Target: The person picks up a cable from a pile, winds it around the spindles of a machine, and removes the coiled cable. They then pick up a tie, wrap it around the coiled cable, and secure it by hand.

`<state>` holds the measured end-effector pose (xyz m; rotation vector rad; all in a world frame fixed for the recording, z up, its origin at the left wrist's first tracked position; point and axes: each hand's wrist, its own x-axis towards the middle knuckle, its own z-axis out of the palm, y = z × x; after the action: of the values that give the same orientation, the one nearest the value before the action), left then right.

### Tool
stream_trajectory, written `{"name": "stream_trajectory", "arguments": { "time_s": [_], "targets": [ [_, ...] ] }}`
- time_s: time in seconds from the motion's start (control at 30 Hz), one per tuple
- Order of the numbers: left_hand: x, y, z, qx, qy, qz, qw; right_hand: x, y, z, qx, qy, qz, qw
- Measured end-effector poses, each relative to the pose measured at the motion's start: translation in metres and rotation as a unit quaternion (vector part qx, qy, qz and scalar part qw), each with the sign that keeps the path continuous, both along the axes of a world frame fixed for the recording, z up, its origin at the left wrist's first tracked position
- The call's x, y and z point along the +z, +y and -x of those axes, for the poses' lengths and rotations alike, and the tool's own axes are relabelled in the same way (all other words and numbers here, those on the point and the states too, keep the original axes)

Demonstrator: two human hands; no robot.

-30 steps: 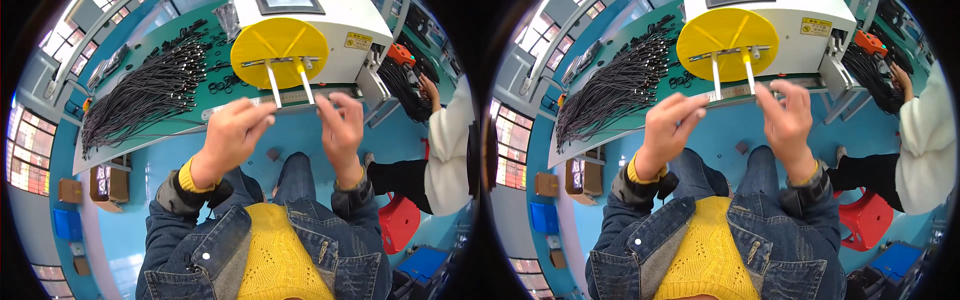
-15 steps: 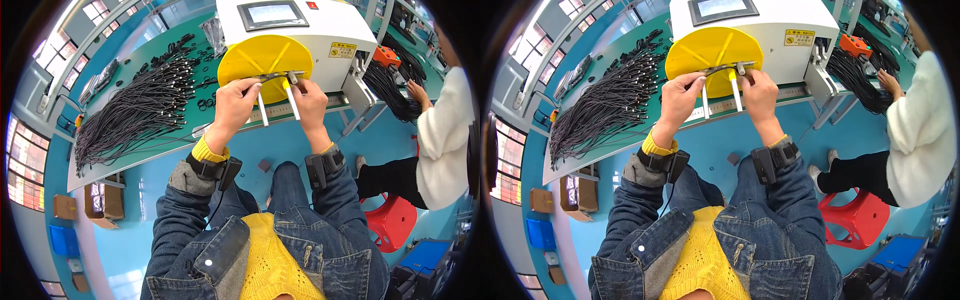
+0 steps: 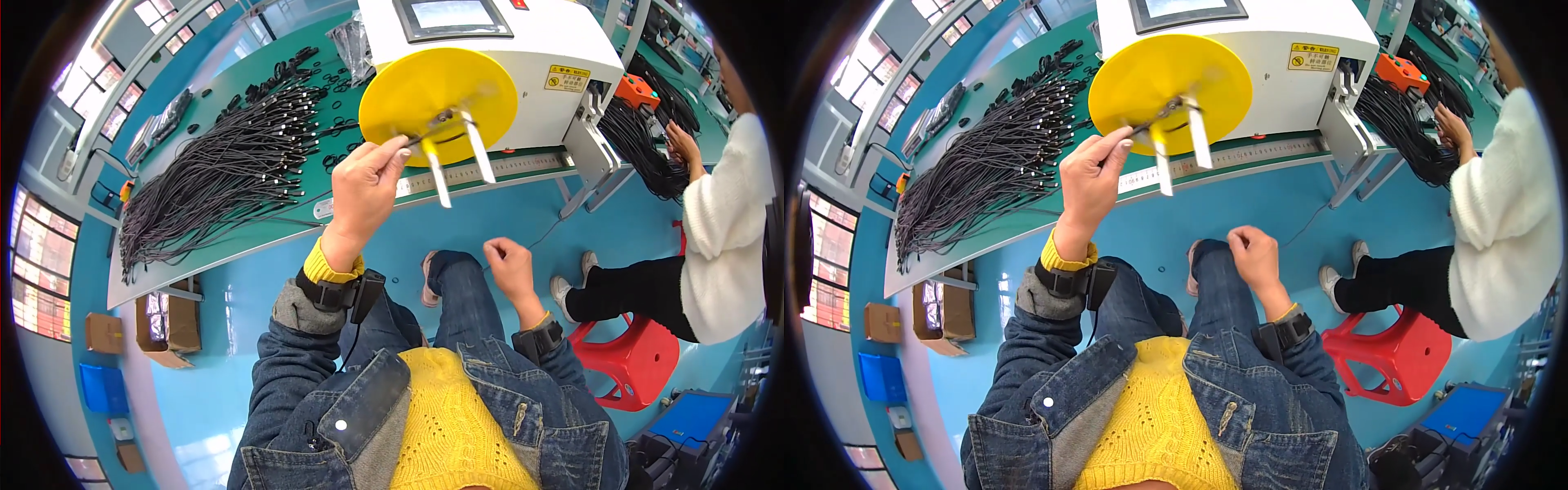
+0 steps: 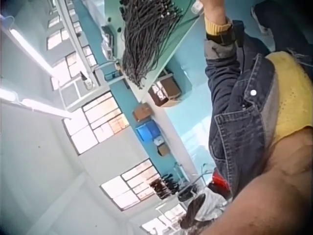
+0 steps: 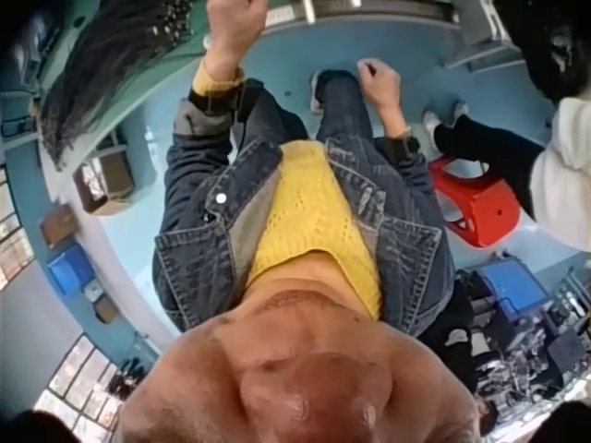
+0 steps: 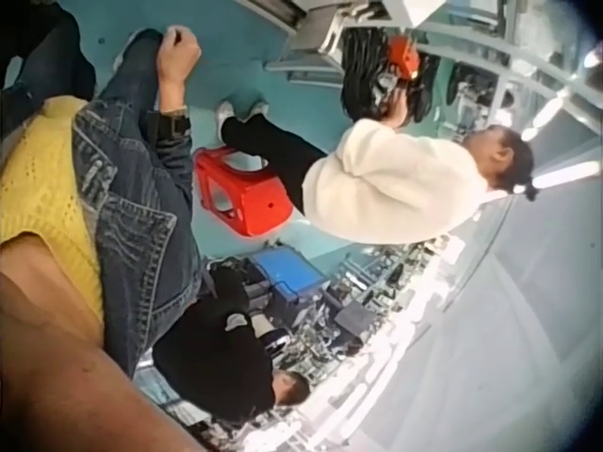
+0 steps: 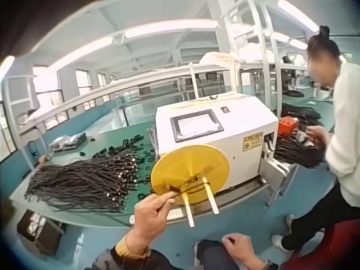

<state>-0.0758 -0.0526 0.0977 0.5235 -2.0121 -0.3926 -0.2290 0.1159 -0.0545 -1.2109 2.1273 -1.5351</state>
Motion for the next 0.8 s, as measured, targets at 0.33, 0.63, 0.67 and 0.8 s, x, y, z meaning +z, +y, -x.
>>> {"name": "stream_trajectory", "arguments": {
  "time_s": [0.33, 0.63, 0.67, 0.8],
  "targets": [
    [-0.003, 0.028, -0.009, -0.011, -0.016, 0.021, 1.000, -0.008, 0.012, -0.017, 0.058, -0.044, -0.070, 0.995],
    [-0.014, 0.036, -0.006, -0.033, -0.004, 0.010, 0.999, -0.016, 0.017, -0.015, 0.071, -0.069, -0.083, 0.992],
    [-0.015, 0.037, -0.004, -0.041, 0.009, 0.012, 0.999, -0.017, 0.018, -0.015, 0.071, -0.069, -0.081, 0.992],
    [-0.012, 0.048, 0.000, -0.028, -0.034, 0.046, 0.998, -0.012, 0.018, -0.013, 0.076, -0.073, -0.094, 0.990]
  ]
}}
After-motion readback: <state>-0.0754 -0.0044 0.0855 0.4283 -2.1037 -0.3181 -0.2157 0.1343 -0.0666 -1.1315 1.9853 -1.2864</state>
